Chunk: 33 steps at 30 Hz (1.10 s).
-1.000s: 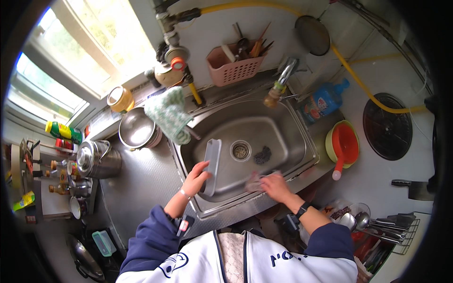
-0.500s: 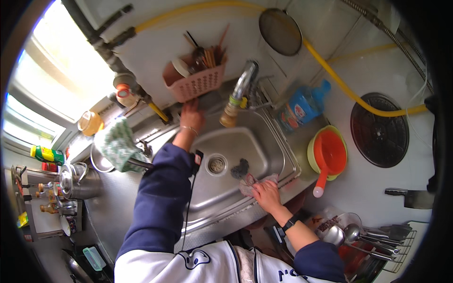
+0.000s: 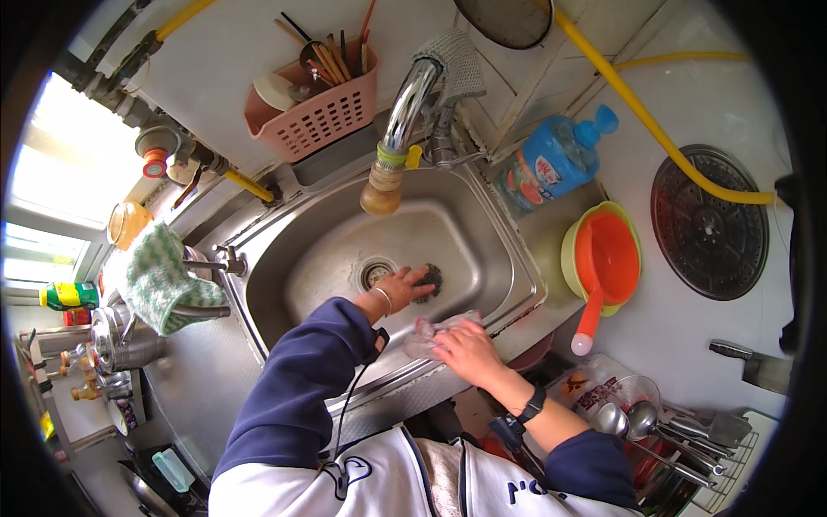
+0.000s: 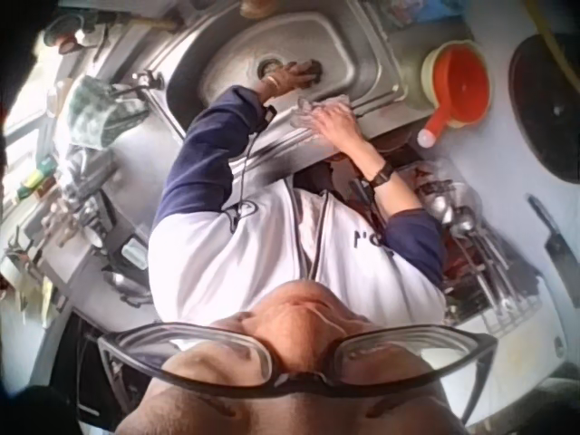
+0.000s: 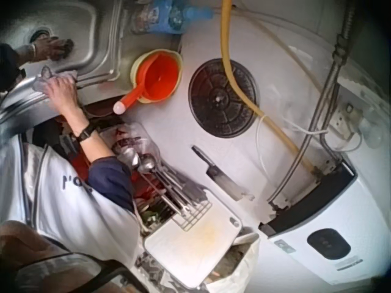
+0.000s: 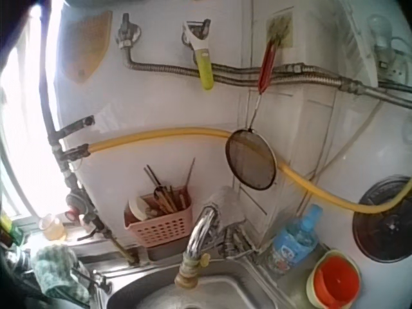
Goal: The person cleans a kitchen sink and surrounding countertops using a cloth. They wipe the sink basin, faucet, and adjacent surfaces, then move to the stovetop and other counters, wiping them with the same cloth.
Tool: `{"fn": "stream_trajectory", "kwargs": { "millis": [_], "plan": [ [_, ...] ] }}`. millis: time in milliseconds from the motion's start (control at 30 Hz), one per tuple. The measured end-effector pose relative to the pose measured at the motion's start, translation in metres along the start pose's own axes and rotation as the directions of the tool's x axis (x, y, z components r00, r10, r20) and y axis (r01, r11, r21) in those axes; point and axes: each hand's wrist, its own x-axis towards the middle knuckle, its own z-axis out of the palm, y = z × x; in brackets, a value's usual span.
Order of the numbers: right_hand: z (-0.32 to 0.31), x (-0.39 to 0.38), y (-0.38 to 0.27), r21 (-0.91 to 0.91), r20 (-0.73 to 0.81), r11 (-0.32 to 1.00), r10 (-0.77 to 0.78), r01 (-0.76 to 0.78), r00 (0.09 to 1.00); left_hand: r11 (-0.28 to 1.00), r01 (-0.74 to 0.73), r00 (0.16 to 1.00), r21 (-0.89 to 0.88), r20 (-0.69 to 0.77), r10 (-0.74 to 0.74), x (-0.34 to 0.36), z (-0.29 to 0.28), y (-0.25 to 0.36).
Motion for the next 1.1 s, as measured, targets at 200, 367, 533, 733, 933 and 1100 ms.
{"fn": "stream_trajectory", "kwargs": {
  "millis": [200,367,533,733,933,1100],
  "plan": [
    [-0.012,0.002,0.031,-0.026,-0.090,0.989,0.143,-0.146,0.986,0.996,0.082,0.964,-0.029,0.257,-0.072,0.009,0.040,-0.012],
    [-0.004,0.013,0.028,-0.086,-0.202,0.986,0.126,-0.146,0.971,0.288,0.346,0.838,-0.893,0.155,-0.524,-0.036,0.005,-0.025],
    [-0.003,0.017,0.028,-0.101,-0.251,0.989,0.083,-0.111,0.964,-0.405,-0.029,0.909,-0.914,0.144,-0.390,-0.079,-0.064,-0.013],
    [-0.005,0.015,0.025,-0.083,-0.251,0.993,0.064,-0.088,0.966,0.491,0.521,0.800,-0.698,0.199,-0.566,-0.108,-0.040,-0.001],
    [-0.005,0.014,0.026,-0.073,-0.239,0.995,0.052,-0.071,0.970,0.576,0.381,0.802,-0.723,-0.052,-0.596,-0.113,-0.012,-0.012],
    [-0.002,0.013,0.026,-0.098,-0.282,0.992,0.046,-0.076,0.958,0.725,0.338,0.597,-0.600,-0.459,-0.658,-0.095,-0.099,-0.031]
  ]
}}
